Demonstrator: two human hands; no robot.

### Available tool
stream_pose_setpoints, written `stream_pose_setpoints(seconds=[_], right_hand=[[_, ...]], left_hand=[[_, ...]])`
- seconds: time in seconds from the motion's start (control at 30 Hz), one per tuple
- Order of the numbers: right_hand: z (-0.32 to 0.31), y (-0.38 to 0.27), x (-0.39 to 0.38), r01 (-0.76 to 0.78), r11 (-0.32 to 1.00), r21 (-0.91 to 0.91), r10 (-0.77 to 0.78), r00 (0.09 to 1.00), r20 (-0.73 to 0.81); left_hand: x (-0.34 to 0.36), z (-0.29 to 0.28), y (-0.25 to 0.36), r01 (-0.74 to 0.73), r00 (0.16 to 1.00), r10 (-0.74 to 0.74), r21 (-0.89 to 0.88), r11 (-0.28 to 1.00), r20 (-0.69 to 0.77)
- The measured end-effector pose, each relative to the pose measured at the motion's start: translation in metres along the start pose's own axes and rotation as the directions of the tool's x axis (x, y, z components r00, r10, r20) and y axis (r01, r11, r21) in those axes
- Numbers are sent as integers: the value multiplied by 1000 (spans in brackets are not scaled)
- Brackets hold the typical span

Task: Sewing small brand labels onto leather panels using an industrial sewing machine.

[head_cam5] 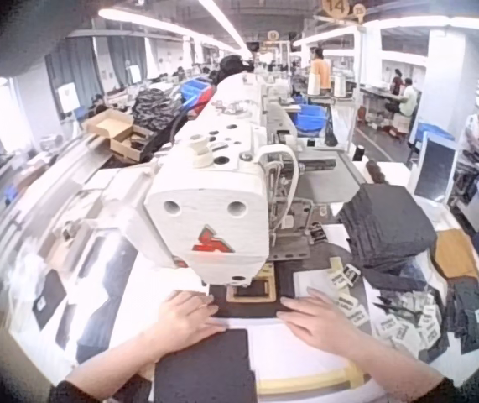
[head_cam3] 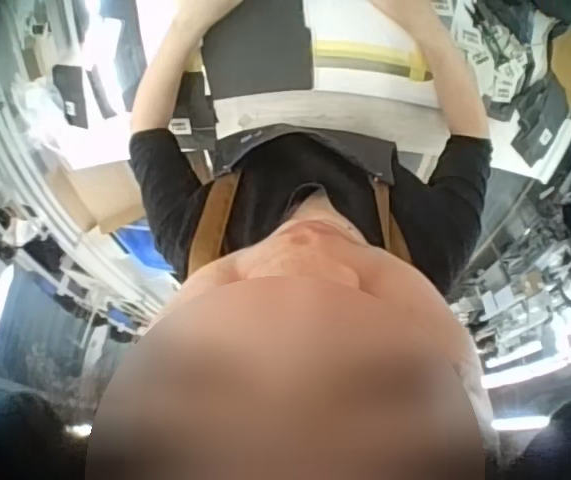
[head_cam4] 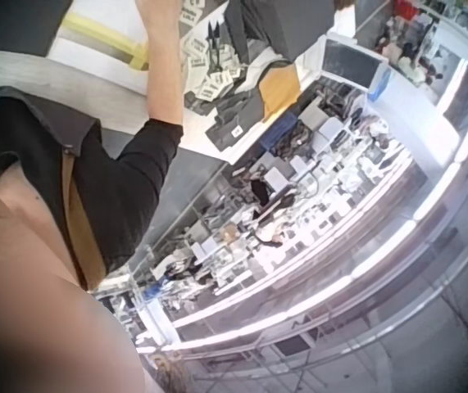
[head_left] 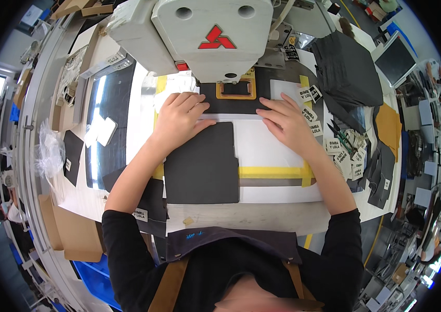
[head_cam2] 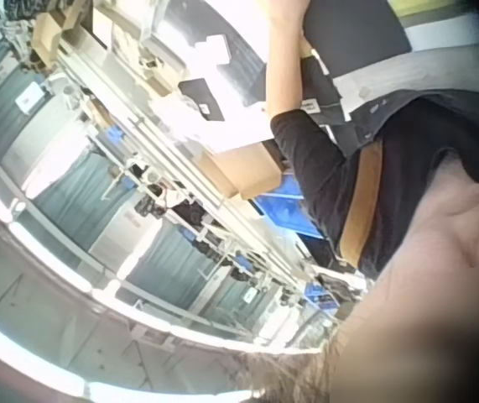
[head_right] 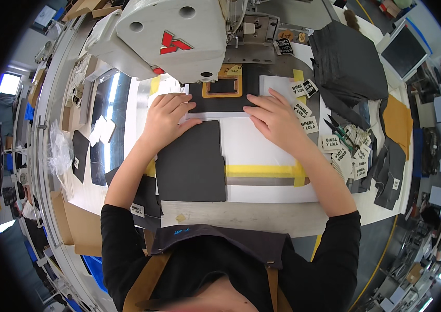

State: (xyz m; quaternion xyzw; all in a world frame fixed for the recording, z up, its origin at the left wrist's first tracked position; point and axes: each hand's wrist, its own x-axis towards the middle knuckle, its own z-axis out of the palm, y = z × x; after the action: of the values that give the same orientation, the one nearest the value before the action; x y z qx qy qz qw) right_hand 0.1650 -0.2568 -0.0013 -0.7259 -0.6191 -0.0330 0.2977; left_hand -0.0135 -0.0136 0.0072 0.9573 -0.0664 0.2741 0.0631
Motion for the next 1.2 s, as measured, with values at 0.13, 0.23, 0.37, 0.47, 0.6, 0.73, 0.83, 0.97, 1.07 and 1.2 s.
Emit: stream_pose_setpoints(seconds=[0.13,0.23,0.37,0.47,0.6,0.73,0.83,0.97,1.07,1.2], right_hand=[[0,-1,0,-7,1000,14,7,1000,-1],[-1,0,0,-40,998,41,40,999,17],[0,1,0,-59,996,65,56,998,37],[-1,1,0,-69,995,68,66,997,43],[-3,-2,2,-58,998,31,57,998,26],[-4,-1,1,-67,997,39,65,997,45],[-5,-3,0,-70,997,33,69,997,30],[-10,-7,0,-47,989,-138,47,999,-4],[-12,-5,-1,-37,981,-191,31,999,-36],[-10,-3,-3,-14,974,-228,3,999,-48]], left_hand=[[-5,-1,-4,63,998,-63,-56,996,-13],[-6,0,-5,81,996,-82,-71,994,-17],[-10,2,-8,76,997,-78,-107,991,-18],[-10,3,-8,80,997,-82,-132,988,-12],[-11,3,-8,96,995,-96,-156,983,9],[-9,2,-8,78,997,-77,-154,985,12],[-9,3,-8,48,999,-47,-123,991,7],[-9,6,-9,11,1000,-12,-99,995,-14],[-10,7,-9,-14,1000,12,-63,998,-28],[-12,5,-10,-10,1000,10,-28,1000,4]])
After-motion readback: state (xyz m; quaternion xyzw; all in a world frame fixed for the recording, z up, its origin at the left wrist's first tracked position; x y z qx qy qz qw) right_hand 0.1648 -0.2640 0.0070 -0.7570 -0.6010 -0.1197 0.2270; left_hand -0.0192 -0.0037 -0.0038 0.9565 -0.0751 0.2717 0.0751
